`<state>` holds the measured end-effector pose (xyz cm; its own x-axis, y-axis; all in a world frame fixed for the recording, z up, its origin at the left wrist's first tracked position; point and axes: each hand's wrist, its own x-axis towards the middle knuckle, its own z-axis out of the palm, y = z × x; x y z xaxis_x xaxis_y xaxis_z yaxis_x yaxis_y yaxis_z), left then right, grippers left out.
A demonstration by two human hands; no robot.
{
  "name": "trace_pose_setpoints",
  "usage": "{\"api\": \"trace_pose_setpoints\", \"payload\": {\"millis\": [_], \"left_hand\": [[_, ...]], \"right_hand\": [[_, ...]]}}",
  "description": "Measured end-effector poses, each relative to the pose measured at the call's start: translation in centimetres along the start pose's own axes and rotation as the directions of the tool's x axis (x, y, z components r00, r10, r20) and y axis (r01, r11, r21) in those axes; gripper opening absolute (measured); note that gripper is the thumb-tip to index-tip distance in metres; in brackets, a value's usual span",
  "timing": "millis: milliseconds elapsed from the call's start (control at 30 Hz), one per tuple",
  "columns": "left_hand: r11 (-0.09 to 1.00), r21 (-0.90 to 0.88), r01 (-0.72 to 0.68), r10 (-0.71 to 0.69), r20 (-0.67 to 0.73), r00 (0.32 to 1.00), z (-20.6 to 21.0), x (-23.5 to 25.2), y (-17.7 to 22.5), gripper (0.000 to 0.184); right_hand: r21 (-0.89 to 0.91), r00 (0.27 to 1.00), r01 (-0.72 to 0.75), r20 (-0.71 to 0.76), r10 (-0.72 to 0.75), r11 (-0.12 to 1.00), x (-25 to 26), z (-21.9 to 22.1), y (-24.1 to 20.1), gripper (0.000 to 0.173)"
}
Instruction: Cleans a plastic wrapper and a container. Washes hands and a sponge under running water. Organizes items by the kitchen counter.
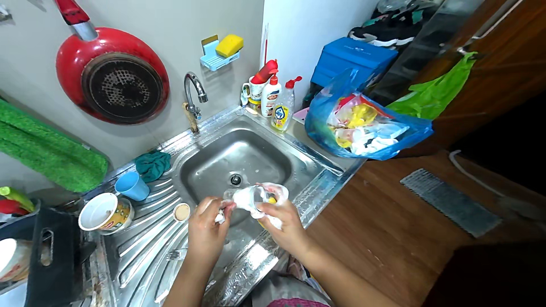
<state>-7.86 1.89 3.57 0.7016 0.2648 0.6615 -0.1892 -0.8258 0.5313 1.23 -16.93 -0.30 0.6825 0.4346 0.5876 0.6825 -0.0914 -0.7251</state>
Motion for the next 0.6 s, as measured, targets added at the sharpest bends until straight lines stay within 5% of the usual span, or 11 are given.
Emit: {"api": "trace_pose_setpoints", "payload": {"millis": [267, 467, 600], "left_hand": [[0.992, 0.112, 0.052, -0.076, 0.219, 0.973, 0.9, 0.4, -0.1, 0.012], [0.897, -0.336, 0.287, -0.218, 0.23, 0.949, 1.2, 0.9, 0.3, 0.008], [0.952, -0.231, 0.2, -0.158, 0.189, 0.969, 1.9, 1.6, -0.6, 0.015]], "right_hand": [[-0.033, 0.999, -0.022, 0.03, 0.023, 0.999, -0.2, -0.3, 0.8, 0.014], [-0.041, 0.986, -0.154, 0.062, 0.156, 0.987, 0.0, -0.8, 1.5, 0.017], [-0.034, 0.981, -0.181, 0.068, 0.182, 0.983, 0.5, -1.6, 2.3, 0.016]]}}
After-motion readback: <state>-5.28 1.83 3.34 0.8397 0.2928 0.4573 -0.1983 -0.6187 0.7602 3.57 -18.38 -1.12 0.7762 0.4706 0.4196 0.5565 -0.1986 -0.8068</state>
